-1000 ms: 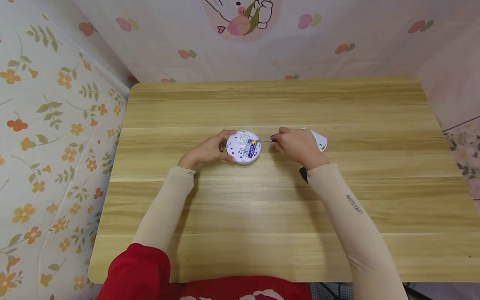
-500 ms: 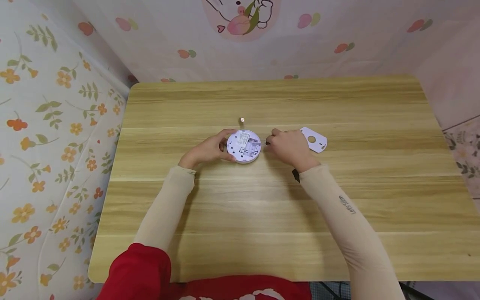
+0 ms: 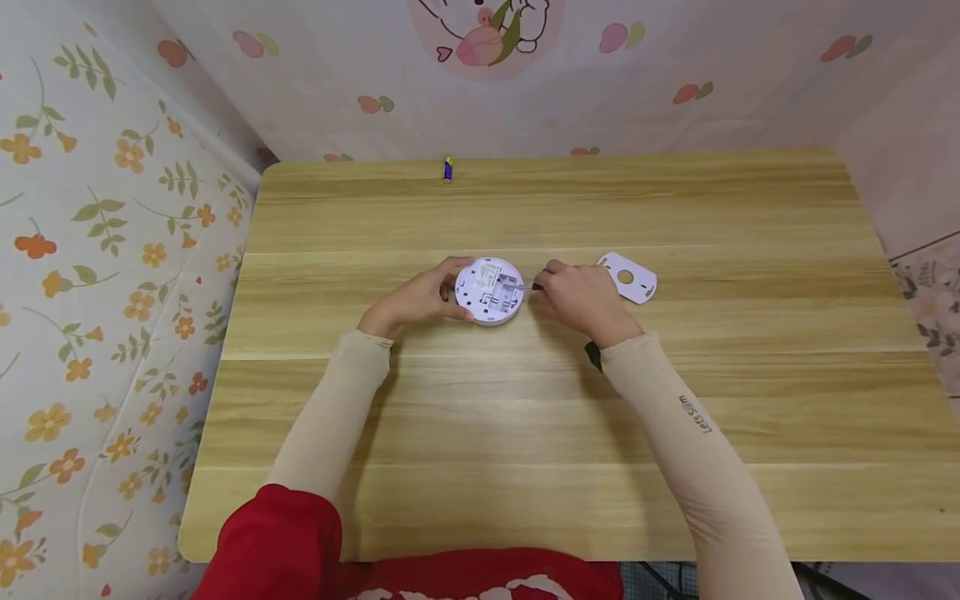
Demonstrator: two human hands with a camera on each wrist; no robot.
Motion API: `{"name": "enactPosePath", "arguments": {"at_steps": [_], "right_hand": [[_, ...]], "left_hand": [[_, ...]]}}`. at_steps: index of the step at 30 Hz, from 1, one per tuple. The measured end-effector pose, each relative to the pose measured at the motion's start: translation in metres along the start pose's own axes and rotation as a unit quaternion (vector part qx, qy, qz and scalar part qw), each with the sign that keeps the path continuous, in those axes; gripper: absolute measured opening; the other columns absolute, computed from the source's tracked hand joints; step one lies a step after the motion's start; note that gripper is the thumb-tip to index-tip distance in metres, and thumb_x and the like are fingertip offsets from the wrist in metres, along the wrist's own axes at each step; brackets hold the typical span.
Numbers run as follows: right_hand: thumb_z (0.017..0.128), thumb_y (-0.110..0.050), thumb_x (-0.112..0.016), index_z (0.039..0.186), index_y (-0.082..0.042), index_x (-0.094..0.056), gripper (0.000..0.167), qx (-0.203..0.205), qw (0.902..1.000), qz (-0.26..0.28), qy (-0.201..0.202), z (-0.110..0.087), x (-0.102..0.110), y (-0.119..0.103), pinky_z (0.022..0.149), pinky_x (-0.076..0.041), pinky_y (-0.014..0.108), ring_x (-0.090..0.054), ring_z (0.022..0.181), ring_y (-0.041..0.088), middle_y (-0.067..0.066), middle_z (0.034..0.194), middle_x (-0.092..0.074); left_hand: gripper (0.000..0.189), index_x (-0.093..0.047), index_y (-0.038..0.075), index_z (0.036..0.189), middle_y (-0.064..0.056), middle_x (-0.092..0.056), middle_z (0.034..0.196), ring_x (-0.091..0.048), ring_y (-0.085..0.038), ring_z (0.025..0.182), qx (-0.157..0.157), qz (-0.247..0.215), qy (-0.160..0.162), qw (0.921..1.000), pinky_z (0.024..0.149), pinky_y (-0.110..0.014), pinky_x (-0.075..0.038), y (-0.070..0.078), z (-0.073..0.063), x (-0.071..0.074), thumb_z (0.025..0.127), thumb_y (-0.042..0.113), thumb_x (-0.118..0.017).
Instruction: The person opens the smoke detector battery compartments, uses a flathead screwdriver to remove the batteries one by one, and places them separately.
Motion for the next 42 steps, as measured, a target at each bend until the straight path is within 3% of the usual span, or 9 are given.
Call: {"name": "enactPosePath", "arguments": {"at_steps": [8, 13, 15, 19, 20, 22, 27, 35, 42], "right_hand": [[0.093, -0.028, -0.062, 0.109, -0.010, -0.071, 0.025, -0.009, 0.9999, 0.014, 0.000, -0.003, 0.001, 0.005, 0.046, -0.043, 0.041, -0.057, 0.059, 0.022, 0.005, 0.089, -0.064], [0.096, -0.026, -0.058, 0.108, -0.008, -0.070, 0.025, -0.034, 0.9953, 0.090, 0.007, -0.012, -0.009, 0.008, 0.059, -0.050, 0.049, -0.064, 0.078, 0.026, 0.010, 0.099, -0.068], [0.097, -0.023, -0.056, 0.107, -0.005, -0.068, 0.024, -0.054, 0.9848, 0.165, 0.010, -0.021, -0.017, 0.006, 0.067, -0.051, 0.047, -0.063, 0.083, 0.027, 0.012, 0.099, -0.068], [0.098, -0.016, -0.053, 0.113, -0.001, -0.059, 0.021, -0.071, 0.9420, 0.328, 0.008, -0.040, -0.033, -0.005, 0.068, -0.047, 0.037, -0.057, 0.074, 0.023, 0.014, 0.089, -0.065], [0.098, -0.014, -0.053, 0.116, -0.002, -0.056, 0.022, -0.071, 0.9311, 0.358, 0.006, -0.043, -0.035, -0.008, 0.068, -0.045, 0.036, -0.054, 0.073, 0.022, 0.013, 0.089, -0.063], [0.099, -0.012, -0.051, 0.122, -0.004, -0.052, 0.024, -0.056, 0.9222, 0.383, 0.007, -0.046, -0.039, -0.012, 0.068, -0.044, 0.034, -0.053, 0.074, 0.021, 0.013, 0.091, -0.063], [0.097, -0.011, -0.053, 0.132, -0.011, -0.052, 0.035, -0.039, 0.9319, 0.360, 0.016, -0.046, -0.041, -0.016, 0.072, -0.045, 0.035, -0.053, 0.079, 0.021, 0.013, 0.102, -0.063], [0.093, -0.013, -0.058, 0.138, -0.018, -0.052, 0.046, -0.043, 0.9522, 0.302, -0.007, -0.043, -0.040, -0.028, 0.053, -0.035, 0.028, -0.039, 0.054, 0.012, -0.001, 0.062, -0.045], [0.094, -0.014, -0.056, 0.135, -0.015, -0.057, 0.041, -0.028, 0.9597, 0.279, -0.022, -0.043, -0.046, -0.037, 0.053, -0.033, 0.026, -0.036, 0.053, 0.010, -0.005, 0.058, -0.037]], "left_hand": [[0.093, -0.028, 0.027, 0.151, -0.009, -0.056, 0.133, -0.052, -0.019, 0.118, -0.012, 0.008, -0.003, 0.9999, 0.107, -0.040, -0.039, 0.005, 0.005, 0.002, 0.076, 0.032, -0.082], [0.092, -0.028, 0.026, 0.150, -0.010, -0.052, 0.139, -0.050, -0.021, 0.124, -0.037, -0.022, 0.002, 0.9991, 0.110, -0.040, -0.037, 0.006, 0.006, -0.003, 0.076, 0.021, -0.082], [0.092, -0.026, 0.025, 0.150, -0.008, -0.045, 0.147, -0.045, -0.022, 0.132, -0.055, -0.020, 0.007, 0.9983, 0.113, -0.040, -0.034, 0.007, 0.005, -0.007, 0.076, 0.015, -0.081], [0.094, -0.025, 0.026, 0.150, -0.005, -0.033, 0.156, -0.036, -0.023, 0.141, -0.079, 0.013, 0.025, 0.9965, 0.117, -0.042, -0.029, 0.010, 0.000, -0.015, 0.076, 0.007, -0.079], [0.094, -0.025, 0.026, 0.149, -0.005, -0.033, 0.156, -0.035, -0.024, 0.141, -0.079, 0.021, 0.030, 0.9962, 0.116, -0.043, -0.029, 0.012, -0.001, -0.016, 0.076, 0.006, -0.079], [0.093, -0.026, 0.027, 0.149, -0.006, -0.035, 0.155, -0.038, -0.025, 0.140, -0.078, 0.029, 0.042, 0.9956, 0.115, -0.044, -0.031, 0.014, -0.003, -0.018, 0.075, 0.005, -0.079], [0.094, -0.026, 0.023, 0.149, -0.008, -0.037, 0.154, -0.040, -0.028, 0.138, -0.089, 0.041, 0.055, 0.9937, 0.114, -0.045, -0.032, 0.019, -0.004, -0.020, 0.073, 0.004, -0.080], [0.092, -0.028, 0.019, 0.148, -0.008, -0.042, 0.151, -0.044, -0.027, 0.135, -0.090, 0.066, 0.058, 0.9921, 0.112, -0.045, -0.035, 0.020, -0.005, -0.022, 0.073, 0.008, -0.081], [0.090, -0.033, 0.020, 0.146, -0.005, -0.046, 0.147, -0.048, -0.025, 0.130, -0.078, 0.094, 0.061, 0.9906, 0.109, -0.044, -0.038, 0.017, -0.013, -0.027, 0.072, 0.008, -0.083]]}}
Point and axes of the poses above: each hand's wrist, its own z-axis towards the middle knuckle, its own x-axis out of the back of the hand, y = z × x, the point moved 1 cm from there along z, towards the middle knuckle
